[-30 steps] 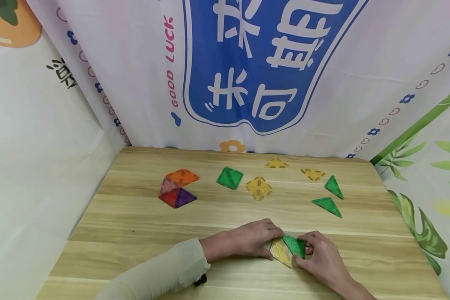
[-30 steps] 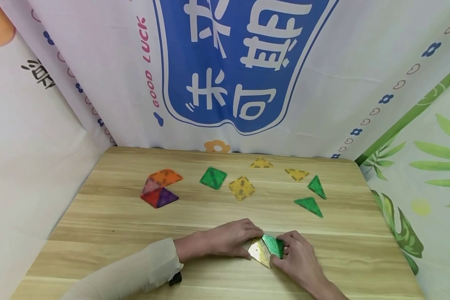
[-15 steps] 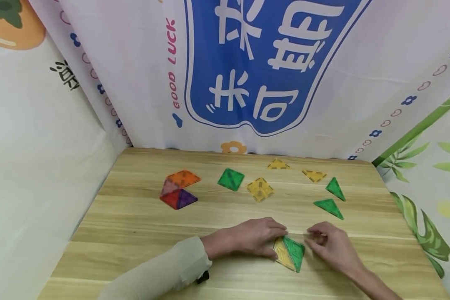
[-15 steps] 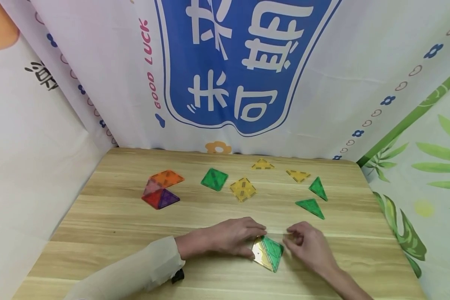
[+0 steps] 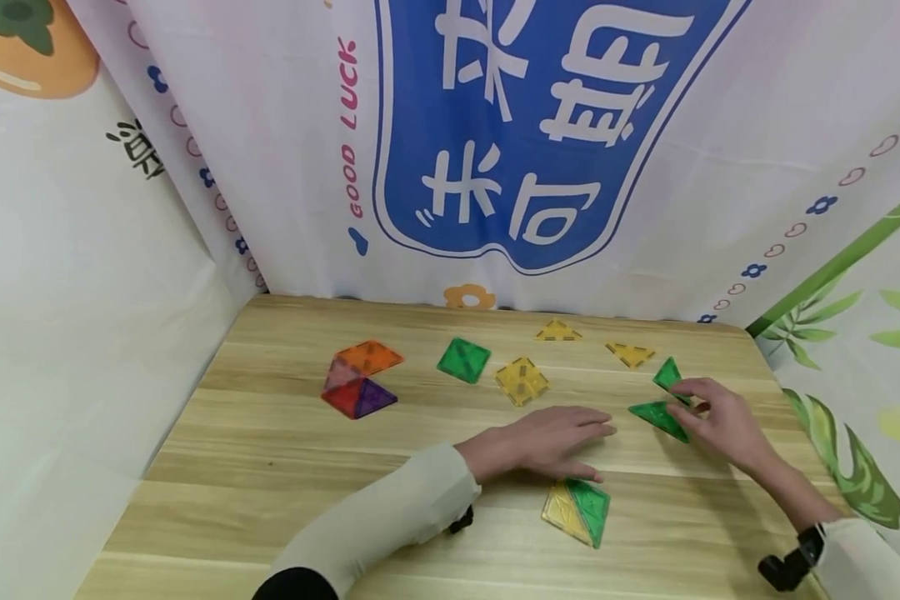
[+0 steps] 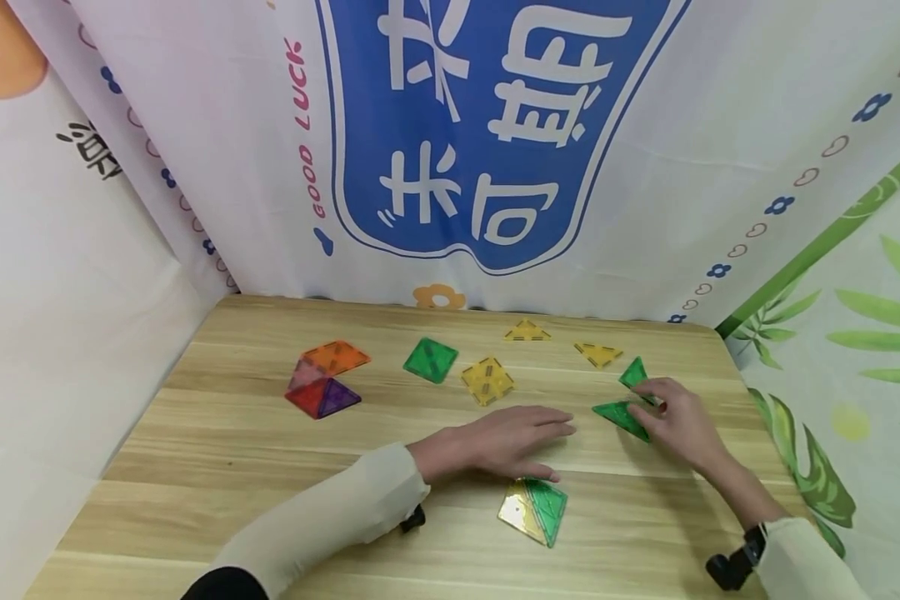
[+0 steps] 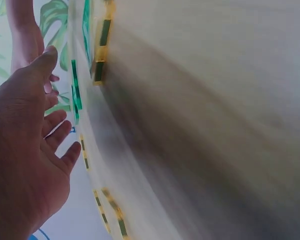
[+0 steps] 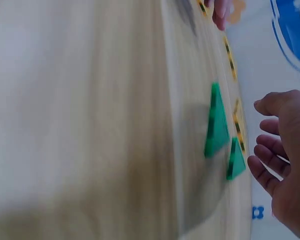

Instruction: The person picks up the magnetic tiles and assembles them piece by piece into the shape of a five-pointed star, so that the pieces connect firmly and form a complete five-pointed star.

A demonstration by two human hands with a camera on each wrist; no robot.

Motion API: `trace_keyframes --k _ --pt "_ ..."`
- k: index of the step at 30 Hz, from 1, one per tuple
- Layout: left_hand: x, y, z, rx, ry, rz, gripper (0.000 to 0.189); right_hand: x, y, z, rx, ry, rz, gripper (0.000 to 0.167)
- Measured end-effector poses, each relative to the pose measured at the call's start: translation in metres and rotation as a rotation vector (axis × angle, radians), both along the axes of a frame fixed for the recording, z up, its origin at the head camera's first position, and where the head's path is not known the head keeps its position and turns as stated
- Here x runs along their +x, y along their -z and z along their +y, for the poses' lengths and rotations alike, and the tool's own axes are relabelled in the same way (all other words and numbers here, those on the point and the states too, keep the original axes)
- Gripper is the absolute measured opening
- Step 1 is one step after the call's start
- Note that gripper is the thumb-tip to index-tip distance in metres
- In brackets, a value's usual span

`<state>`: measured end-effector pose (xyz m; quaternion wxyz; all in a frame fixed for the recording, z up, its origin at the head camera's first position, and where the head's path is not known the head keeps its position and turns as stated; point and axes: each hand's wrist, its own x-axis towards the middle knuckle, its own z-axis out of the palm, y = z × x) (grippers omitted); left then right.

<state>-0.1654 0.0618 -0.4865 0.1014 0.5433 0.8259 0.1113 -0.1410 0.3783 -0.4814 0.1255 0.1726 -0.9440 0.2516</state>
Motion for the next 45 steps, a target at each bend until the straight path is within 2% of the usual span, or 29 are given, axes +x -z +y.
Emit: trace_keyframes --k 5,9,15,22,26,32,36,40,45 --pt "-0.006 -0.002 0.024 -0.049 -0.018 -0.009 0.081 -0.022 0.002 0.017 0.040 -0.030 0.005 0.032" --pt "-0.008 -0.002 0.041 -0.094 -0.027 0.004 0.084 -0.035 0.006 0.027 0.055 -0.058 -0.035 0.036" --pt "-0.008 -0.002 0.060 -0.159 -0.043 0.007 0.085 -0.046 0.012 0.032 0.073 -0.078 -0.102 0.039" --pt "-0.008 0.001 0.073 -0.247 -0.054 0.019 0.085 -0.057 0.015 0.036 0.100 -0.105 -0.149 0.041" --pt "-0.008 0.002 0.076 -0.282 -0.041 0.011 0.084 -0.058 0.015 0.038 0.118 -0.112 -0.171 0.039" --pt "-0.006 0.001 0.075 -0.328 -0.029 0.055 0.084 -0.059 0.011 0.046 0.141 -0.174 -0.195 0.036" --pt "-0.005 0.002 0.072 -0.307 -0.031 0.070 0.082 -0.059 0.005 0.052 0.162 -0.179 -0.241 0.039" --pt "-0.008 0.003 0.066 -0.264 -0.046 0.084 0.077 -0.058 0.000 0.058 0.182 -0.185 -0.243 0.041" --pt "-0.011 0.004 0.057 -0.237 -0.045 0.147 0.073 -0.058 -0.001 0.063 0.195 -0.192 -0.249 0.045"
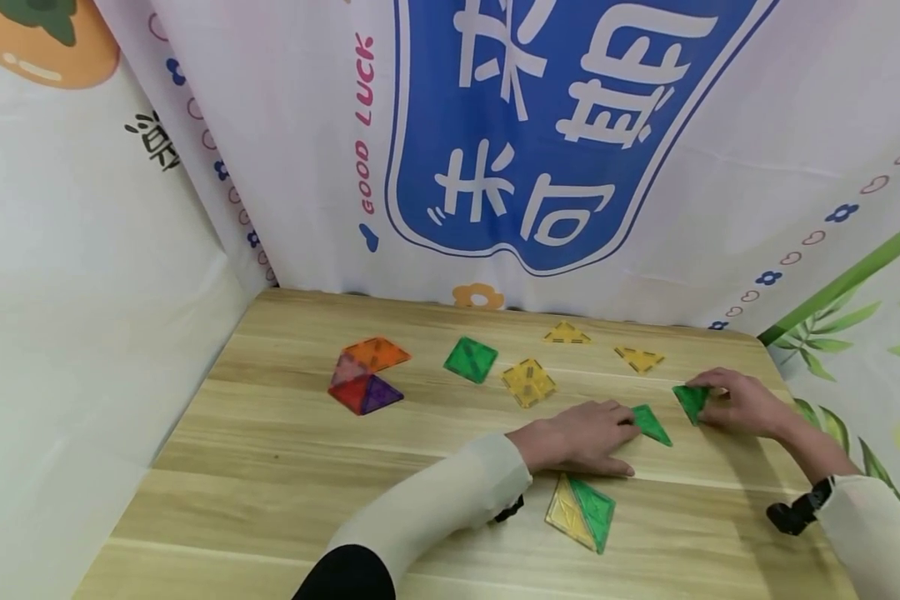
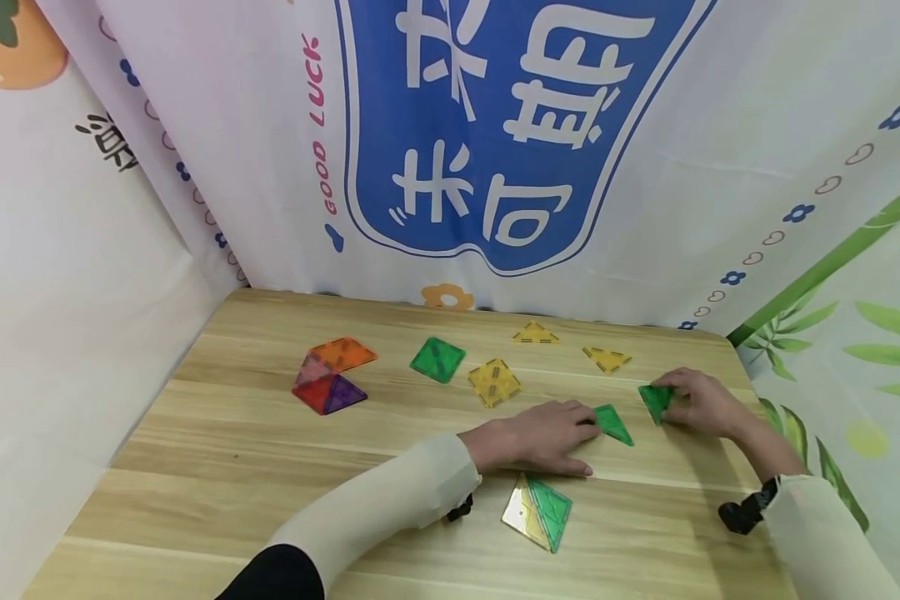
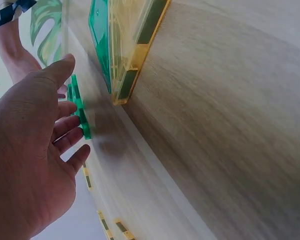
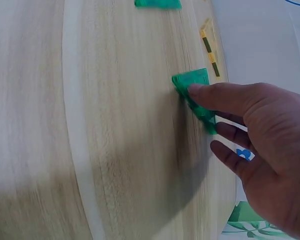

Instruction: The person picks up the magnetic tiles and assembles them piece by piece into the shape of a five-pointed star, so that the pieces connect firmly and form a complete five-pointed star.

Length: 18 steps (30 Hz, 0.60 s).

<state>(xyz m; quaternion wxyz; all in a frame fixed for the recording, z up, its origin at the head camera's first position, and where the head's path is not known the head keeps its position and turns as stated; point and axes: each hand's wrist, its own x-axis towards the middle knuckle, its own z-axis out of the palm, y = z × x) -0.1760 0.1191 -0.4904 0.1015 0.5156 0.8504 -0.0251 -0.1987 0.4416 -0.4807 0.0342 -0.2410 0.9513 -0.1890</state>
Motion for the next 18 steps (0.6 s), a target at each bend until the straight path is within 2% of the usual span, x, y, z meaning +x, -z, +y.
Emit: trace_keyframes --k 4,9,14,18 --pt "0.001 0.000 -0.007 0.008 0.010 0.034 0.070 0.001 0.000 0.002 0.018 0.008 -0.044 0.050" --pt "0.002 -0.005 -0.019 0.030 0.011 0.017 0.065 0.003 0.001 0.000 0.011 0.043 -0.101 0.056" --pt "0.002 -0.009 -0.030 0.065 -0.014 -0.073 0.060 0.010 0.004 -0.002 -0.020 0.061 -0.098 0.056" --pt "0.000 -0.009 -0.036 0.160 -0.020 -0.157 0.051 0.014 0.007 -0.005 -0.026 0.068 -0.095 0.055"
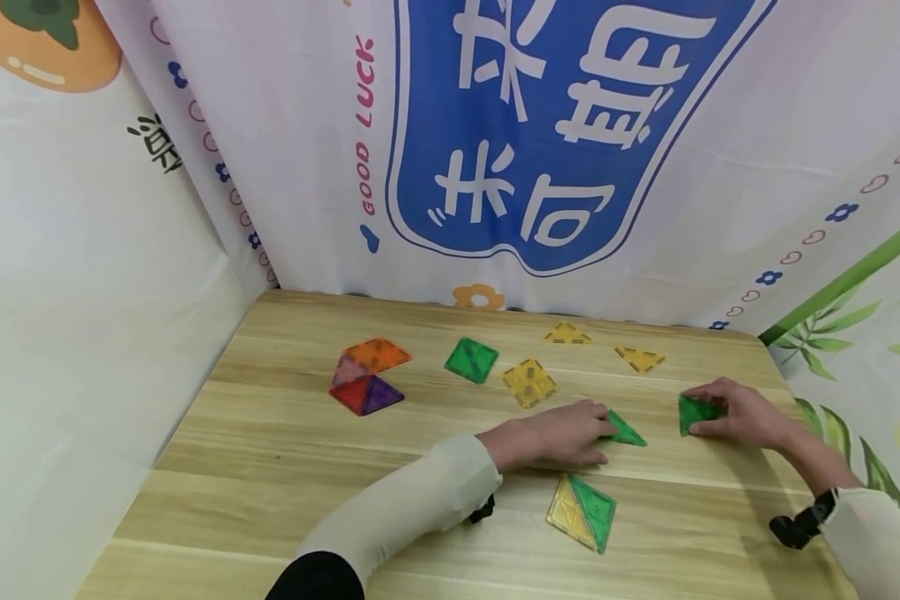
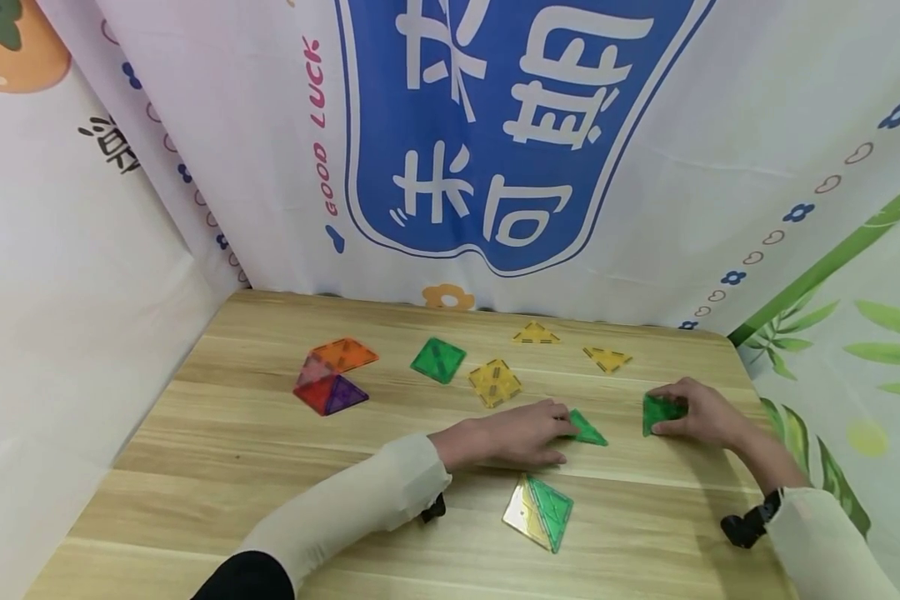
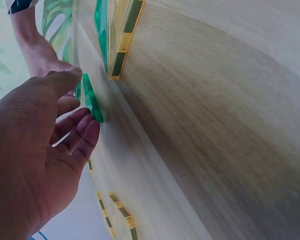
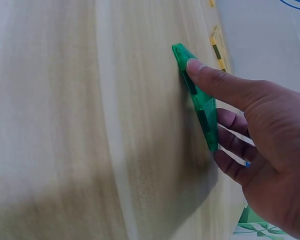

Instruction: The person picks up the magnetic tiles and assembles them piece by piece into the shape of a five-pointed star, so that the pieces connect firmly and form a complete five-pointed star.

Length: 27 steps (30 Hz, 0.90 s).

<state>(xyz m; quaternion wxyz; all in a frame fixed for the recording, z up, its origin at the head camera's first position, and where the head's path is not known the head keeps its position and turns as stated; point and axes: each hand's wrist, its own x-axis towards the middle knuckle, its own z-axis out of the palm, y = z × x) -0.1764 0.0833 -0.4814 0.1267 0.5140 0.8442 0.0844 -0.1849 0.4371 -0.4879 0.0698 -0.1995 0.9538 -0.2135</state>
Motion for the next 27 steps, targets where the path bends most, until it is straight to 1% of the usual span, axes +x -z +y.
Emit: trace_keyframes --k 2,5,8,10,12,16,22,24,27 --pt "-0.002 0.001 -0.001 0.053 0.001 -0.025 0.046 0.002 0.001 -0.002 0.005 0.011 -0.004 0.056" --pt "-0.005 0.002 0.000 0.113 -0.005 -0.027 0.040 0.004 0.001 -0.004 0.016 0.026 -0.018 0.058" --pt "-0.008 0.004 0.004 0.111 -0.036 -0.004 0.041 0.007 0.002 -0.007 0.020 0.044 -0.016 0.058" --pt "-0.009 0.005 0.007 0.087 -0.064 0.004 0.044 0.009 0.003 -0.008 0.012 0.055 -0.022 0.058" --pt "-0.011 0.007 0.009 0.064 -0.091 -0.006 0.047 0.010 0.003 -0.009 -0.001 0.070 -0.032 0.057" --pt "-0.013 0.009 0.013 0.053 -0.111 -0.026 0.044 0.013 0.005 -0.011 -0.035 0.103 -0.047 0.057" --pt "-0.013 0.009 0.013 0.083 -0.123 -0.063 0.047 0.018 0.005 -0.014 -0.066 0.133 -0.015 0.054" --pt "-0.013 0.008 0.012 0.107 -0.133 -0.083 0.047 0.019 0.005 -0.014 -0.088 0.121 0.005 0.049" --pt "-0.013 0.007 0.010 0.154 -0.161 -0.133 0.045 0.023 0.004 -0.014 -0.132 0.084 0.040 0.037"
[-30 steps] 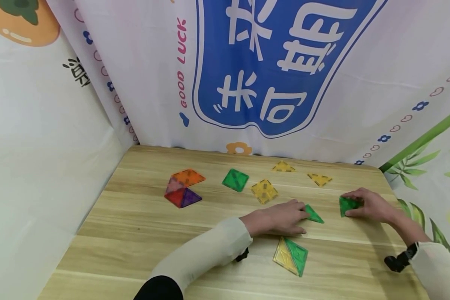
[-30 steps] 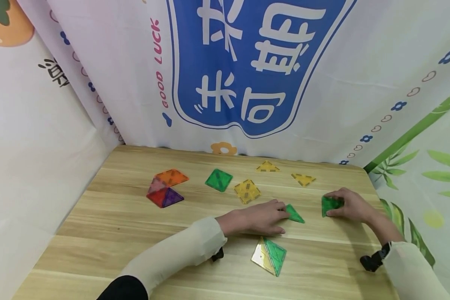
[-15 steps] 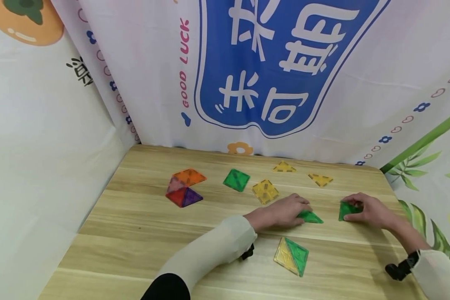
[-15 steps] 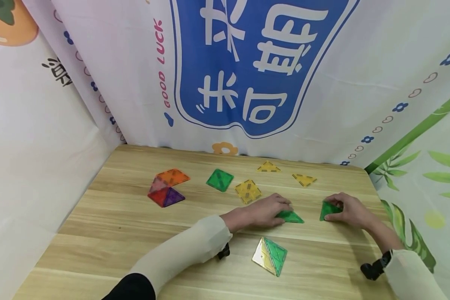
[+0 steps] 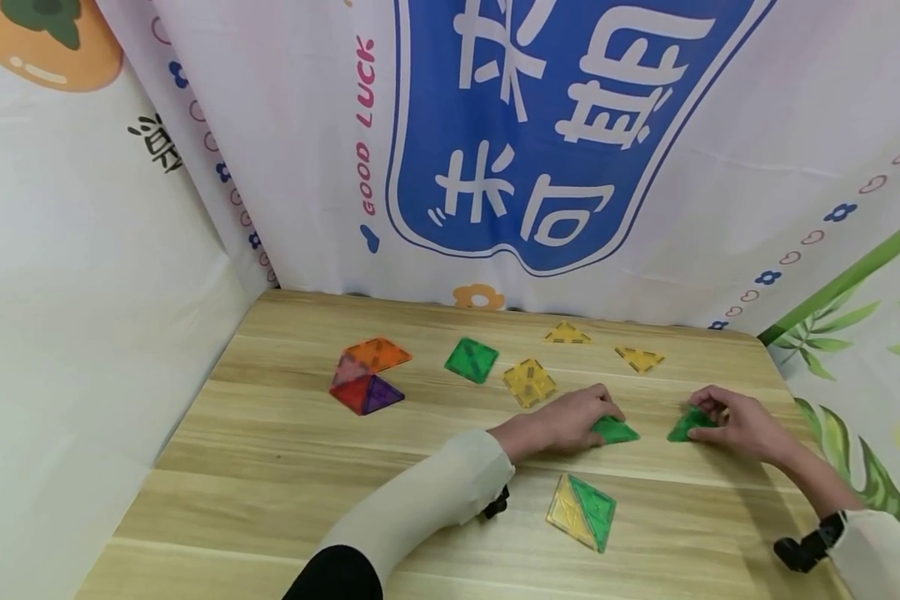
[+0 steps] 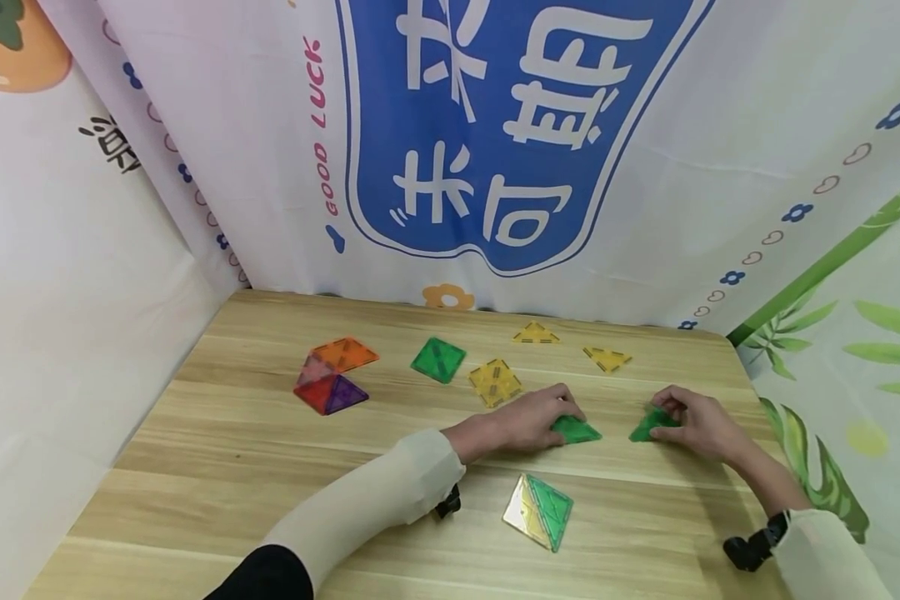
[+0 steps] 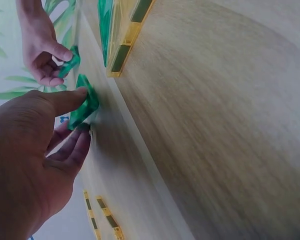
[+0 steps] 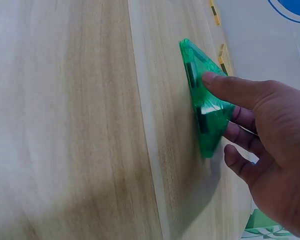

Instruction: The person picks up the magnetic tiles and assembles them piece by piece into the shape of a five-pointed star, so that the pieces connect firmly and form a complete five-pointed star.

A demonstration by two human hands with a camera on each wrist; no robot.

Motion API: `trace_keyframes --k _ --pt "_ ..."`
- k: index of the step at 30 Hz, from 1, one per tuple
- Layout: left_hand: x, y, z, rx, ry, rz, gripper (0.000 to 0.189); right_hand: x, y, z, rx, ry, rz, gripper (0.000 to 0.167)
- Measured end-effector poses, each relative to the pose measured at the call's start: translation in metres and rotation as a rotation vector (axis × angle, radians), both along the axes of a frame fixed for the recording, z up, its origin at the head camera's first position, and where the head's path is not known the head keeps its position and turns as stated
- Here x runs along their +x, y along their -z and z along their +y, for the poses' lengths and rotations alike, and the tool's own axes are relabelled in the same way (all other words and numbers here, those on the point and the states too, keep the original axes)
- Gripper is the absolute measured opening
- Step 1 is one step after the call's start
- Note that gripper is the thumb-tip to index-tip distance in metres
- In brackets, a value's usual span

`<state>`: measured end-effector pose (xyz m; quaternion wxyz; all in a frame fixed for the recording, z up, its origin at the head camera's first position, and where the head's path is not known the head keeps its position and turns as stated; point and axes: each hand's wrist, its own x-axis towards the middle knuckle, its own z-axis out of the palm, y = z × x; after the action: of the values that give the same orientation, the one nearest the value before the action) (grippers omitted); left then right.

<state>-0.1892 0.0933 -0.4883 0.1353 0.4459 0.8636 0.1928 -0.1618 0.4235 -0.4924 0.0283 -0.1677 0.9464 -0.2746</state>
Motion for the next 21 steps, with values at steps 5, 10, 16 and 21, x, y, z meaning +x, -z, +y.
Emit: trace_keyframes --k 5,10,16,21 --pt "-0.001 0.001 -0.005 0.067 -0.054 -0.067 0.037 0.005 -0.002 0.000 -0.063 -0.036 -0.041 0.022" --pt "0.000 0.003 -0.008 0.105 -0.127 -0.085 0.026 0.012 -0.005 -0.002 -0.141 0.021 -0.171 0.018" --pt "0.007 0.006 -0.010 0.133 -0.218 -0.098 0.022 0.022 -0.005 -0.017 -0.297 0.123 -0.348 0.035" --pt "0.009 0.004 -0.013 0.139 -0.237 -0.071 0.024 0.030 -0.004 -0.035 -0.402 0.157 -0.412 0.042"
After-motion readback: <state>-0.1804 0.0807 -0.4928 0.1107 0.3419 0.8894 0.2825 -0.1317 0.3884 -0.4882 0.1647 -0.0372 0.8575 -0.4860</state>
